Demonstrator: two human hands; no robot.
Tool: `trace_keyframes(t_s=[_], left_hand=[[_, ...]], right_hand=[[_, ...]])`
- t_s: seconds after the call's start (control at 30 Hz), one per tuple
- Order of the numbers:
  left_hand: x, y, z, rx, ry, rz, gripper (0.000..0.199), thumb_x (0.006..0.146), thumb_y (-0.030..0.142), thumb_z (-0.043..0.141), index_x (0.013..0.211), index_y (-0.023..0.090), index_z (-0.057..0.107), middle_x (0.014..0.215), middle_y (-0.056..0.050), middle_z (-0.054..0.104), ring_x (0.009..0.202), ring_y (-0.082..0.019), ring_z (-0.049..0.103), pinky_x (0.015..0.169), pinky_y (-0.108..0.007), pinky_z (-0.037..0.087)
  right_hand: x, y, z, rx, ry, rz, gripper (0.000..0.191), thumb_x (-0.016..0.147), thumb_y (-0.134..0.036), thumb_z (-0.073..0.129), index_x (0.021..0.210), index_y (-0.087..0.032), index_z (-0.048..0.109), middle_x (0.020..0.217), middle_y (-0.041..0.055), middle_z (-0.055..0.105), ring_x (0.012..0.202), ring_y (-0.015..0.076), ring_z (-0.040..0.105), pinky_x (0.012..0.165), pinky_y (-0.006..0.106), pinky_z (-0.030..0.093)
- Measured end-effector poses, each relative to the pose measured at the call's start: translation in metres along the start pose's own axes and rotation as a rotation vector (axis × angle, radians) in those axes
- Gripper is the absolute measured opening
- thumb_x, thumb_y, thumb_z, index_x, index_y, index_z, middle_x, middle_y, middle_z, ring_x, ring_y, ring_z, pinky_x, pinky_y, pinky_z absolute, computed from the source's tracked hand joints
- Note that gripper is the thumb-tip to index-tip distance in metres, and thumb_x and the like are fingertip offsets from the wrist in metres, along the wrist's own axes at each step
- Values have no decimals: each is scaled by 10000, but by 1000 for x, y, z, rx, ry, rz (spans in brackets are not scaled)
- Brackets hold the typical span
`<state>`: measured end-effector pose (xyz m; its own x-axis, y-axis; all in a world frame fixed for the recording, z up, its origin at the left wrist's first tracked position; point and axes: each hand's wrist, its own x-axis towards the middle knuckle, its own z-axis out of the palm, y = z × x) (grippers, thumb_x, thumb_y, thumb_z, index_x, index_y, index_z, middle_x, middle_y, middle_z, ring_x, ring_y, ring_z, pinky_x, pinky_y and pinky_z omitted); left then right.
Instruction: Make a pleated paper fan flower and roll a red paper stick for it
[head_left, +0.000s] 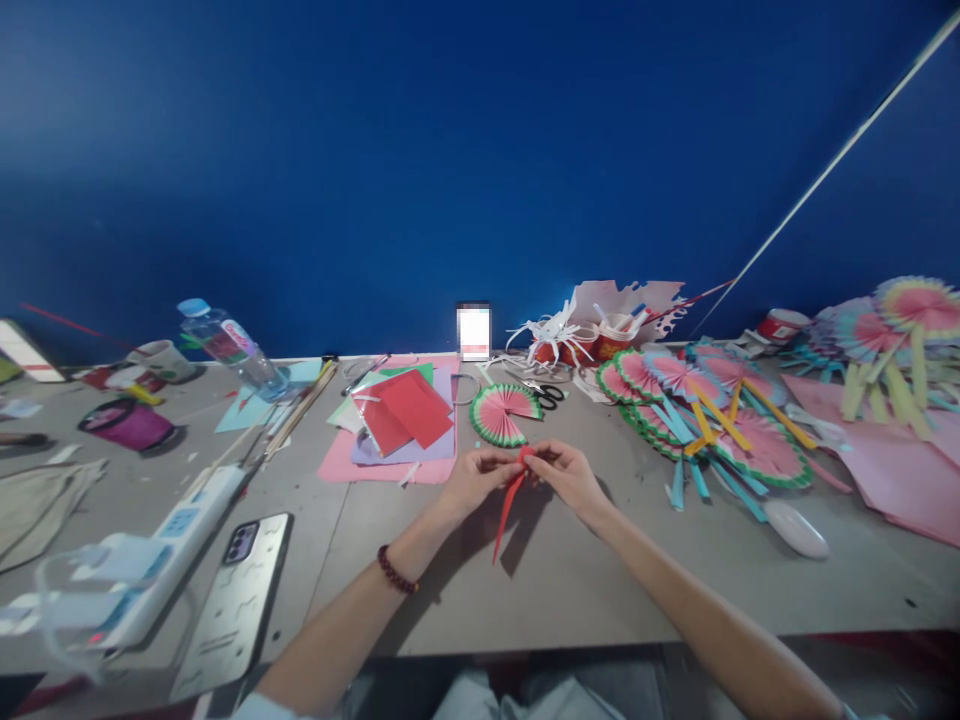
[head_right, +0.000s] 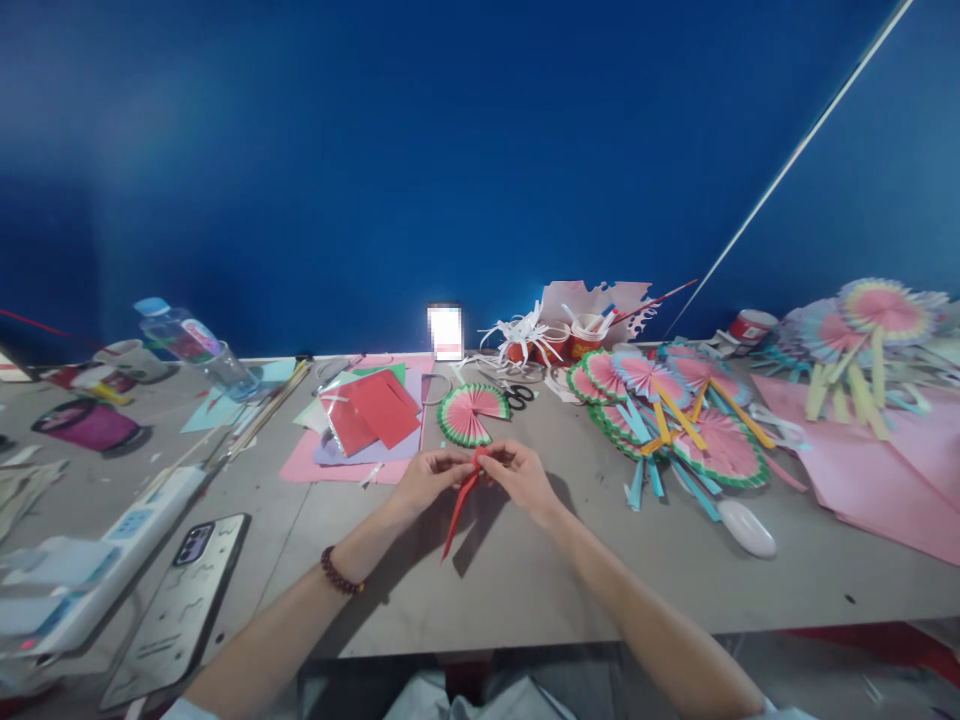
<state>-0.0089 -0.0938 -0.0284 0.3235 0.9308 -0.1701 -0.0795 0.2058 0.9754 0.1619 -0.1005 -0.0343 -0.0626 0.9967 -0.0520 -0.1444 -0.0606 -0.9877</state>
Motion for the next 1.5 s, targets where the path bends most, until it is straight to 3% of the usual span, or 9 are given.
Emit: trace_keyframes(t_s=[0.47,0.83,1.1,1.5], left_hand=[[-6,9,7,-109,-20,-40,469,550,521,871,740,114,737,730,-110,756,682,-230,714,746,-353,559],[-3,5,5,-163,-26,-60,453,537,497,886,704,105,732,692,-103,747,624,-176,688,686,-279,549],[-4,4,5,-162,-60,-42,436,551,493,882,698,113,729,693,-96,745,638,-197,695,729,-334,559],[-1,1,4,-165,-50,-61,457,510,499,896,670,117,702,675,-93,741,619,-194,694,678,-314,553]], right_hand=[[-5,-4,6,78,49,69,462,510,-553,865,694,-158,711,560,14,671,492,128,614,528,255,497],[-6,-3,7,39,42,44,474,534,-600,836,653,-159,707,503,11,642,474,126,597,515,250,474],[-6,0,6,21,49,49,468,545,-609,821,634,-166,701,499,9,634,465,125,579,509,253,479],[-6,1,6,25,29,24,470,568,-617,804,674,-168,715,524,10,641,478,130,586,523,265,493]])
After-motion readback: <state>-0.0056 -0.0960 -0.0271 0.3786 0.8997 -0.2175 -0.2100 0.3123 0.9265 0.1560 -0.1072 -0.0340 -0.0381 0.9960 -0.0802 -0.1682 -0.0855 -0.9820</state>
